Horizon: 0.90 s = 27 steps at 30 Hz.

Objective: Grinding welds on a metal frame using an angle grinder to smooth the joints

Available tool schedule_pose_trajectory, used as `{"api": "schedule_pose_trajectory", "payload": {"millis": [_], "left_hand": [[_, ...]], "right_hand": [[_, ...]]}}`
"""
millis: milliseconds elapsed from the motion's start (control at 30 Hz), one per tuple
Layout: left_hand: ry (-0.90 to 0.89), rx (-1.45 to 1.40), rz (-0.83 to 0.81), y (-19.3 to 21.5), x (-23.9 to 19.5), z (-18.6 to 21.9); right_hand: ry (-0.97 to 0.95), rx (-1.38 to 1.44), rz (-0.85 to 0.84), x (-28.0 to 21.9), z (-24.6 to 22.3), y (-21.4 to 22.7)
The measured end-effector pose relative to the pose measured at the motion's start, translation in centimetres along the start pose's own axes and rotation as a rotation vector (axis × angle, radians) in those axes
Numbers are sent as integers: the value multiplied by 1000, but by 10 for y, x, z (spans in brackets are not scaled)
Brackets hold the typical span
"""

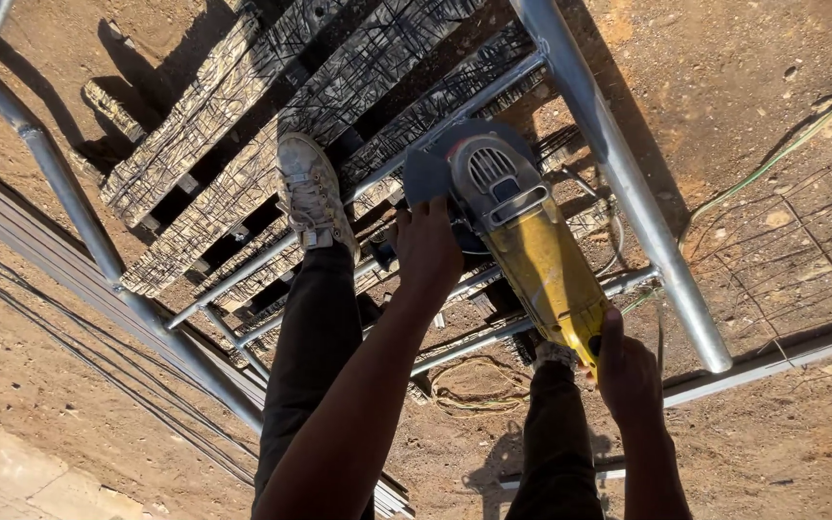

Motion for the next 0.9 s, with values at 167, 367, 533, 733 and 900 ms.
{"api": "schedule_pose_trajectory", "payload": {"millis": [167,367,533,733,900], "left_hand": [[-41,-40,154,-5,-3,11],[83,-179,164,-28,-1,0],[131,-115,245,-29,1,-6],[123,-146,218,-24,-15,11],[-4,-149,435,-18,-17,30]], "right_hand": [[-31,4,-20,-2,0,4],[175,-153,101,26,-2,15],[727,-525,287,51,1,0],[151,-188,98,17,11,12],[31,50,85,-4,6,18]]}}
Point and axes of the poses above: each hand's wrist, its own x-axis towards the middle knuckle, its own y-axis out of the back of the hand, z = x × y, the point moved 7 cm from there along x, towards the middle knuckle, and after that the axes turned 14 degrees about z, right-handed, at the moved point
